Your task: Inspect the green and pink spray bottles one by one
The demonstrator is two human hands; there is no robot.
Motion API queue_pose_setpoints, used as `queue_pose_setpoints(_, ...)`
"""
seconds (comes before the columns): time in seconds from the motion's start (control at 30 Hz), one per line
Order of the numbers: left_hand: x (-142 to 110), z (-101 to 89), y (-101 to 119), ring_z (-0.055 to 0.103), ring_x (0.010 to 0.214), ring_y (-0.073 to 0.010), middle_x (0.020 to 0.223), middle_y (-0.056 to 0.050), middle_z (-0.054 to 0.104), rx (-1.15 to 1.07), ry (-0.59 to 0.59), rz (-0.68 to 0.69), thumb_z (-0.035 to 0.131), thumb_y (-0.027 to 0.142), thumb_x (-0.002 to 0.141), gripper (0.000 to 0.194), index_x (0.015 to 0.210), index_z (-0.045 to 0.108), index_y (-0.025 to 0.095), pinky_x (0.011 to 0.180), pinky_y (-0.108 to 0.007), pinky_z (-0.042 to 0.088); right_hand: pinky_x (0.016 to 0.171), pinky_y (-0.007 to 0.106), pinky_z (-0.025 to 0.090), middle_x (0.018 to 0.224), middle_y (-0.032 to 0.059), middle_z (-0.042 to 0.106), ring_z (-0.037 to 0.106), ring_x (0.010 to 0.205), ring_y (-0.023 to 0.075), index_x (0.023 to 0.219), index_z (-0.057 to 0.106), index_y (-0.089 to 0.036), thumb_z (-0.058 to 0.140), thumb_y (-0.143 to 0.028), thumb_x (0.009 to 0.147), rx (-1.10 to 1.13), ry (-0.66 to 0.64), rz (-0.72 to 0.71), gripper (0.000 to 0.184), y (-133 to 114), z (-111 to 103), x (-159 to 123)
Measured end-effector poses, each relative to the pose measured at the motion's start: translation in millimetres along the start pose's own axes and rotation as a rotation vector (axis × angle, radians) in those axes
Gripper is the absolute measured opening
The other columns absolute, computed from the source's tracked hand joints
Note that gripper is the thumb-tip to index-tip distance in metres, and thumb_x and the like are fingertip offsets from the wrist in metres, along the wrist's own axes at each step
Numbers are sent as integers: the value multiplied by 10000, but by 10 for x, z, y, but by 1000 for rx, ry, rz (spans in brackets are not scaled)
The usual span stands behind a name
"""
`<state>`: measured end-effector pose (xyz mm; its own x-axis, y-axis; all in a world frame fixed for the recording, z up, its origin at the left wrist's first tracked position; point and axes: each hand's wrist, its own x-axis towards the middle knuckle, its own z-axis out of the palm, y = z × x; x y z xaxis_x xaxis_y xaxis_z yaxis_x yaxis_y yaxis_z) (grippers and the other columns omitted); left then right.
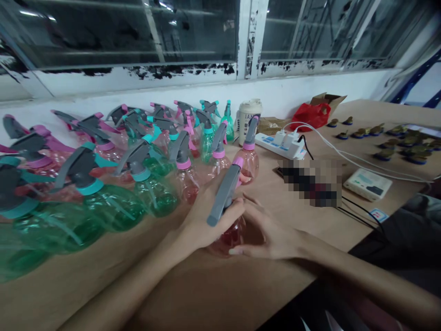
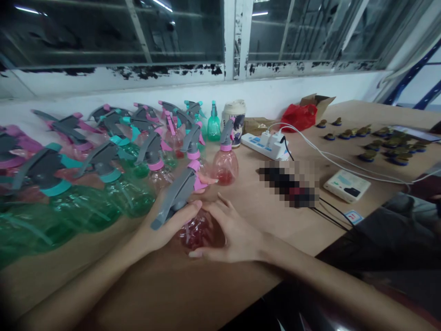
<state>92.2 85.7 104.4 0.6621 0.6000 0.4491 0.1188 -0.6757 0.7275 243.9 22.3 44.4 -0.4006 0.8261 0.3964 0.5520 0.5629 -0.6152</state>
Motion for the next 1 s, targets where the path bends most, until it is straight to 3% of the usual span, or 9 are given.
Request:
queue_pose_setpoints(0.17, -28, 20, -32, 620, 821, -216, 937, -63, 620, -57, 48, -73, 499, 207, 749, 216, 960, 541, 183, 769, -372, 515, 1073, 562, 58, 1247, 106, 539, 463, 1185, 266, 1303, 343, -220, 652, -435, 698, -70, 2, -32, 713, 57, 8, -7)
queue_pose_setpoints(0.37, -53, 57, -49, 602, 987, -258, 1070, -73, 603, -60, 53, -49, 486, 189, 759, 286, 1042, 519, 209, 832, -400, 511, 1074, 547, 47, 1140, 93, 586, 473, 1171, 263, 1259, 388, -219, 625, -392, 688, -107, -12, -56, 642, 88, 4, 1)
queue_pose_setpoints(0.47, -59, 62, -56, 606, 976, -233, 1035, -49, 615, -34, 73, -22, 478, 164, 767, 283, 1042, 513, 223, 904, -406, 477, 1073, 549, 32, 1122, 90, 585, 461, 1180, 270, 1251, 392, -222, 619, -401, 671, -125, 14, -67, 648, 77, 15, 8)
queue_pose_setpoints(0.7, -54, 61, -62, 595, 913, -208, 970, -44, 596, -8, 82, 1, 472, 161, 772, 249, 1011, 506, 222, 868, -384, 480, 1076, 539, 24, 993, 52, 616, 485, 1149, 256, 1166, 443, -233, 621, -353, 654, -111, -12, -65, 555, 67, -15, 15)
queue_pose_setpoints(1.0, -75, 25, -93, 586, 761, -222, 794, -23, 574, 12, 63, -65, 493, 233, 740, 146, 884, 511, 228, 731, -401, 484, 1077, 555, 55, 1242, 109, 551, 445, 1206, 270, 1344, 310, -209, 628, -490, 715, -109, 11, -82, 759, 40, -91, 32)
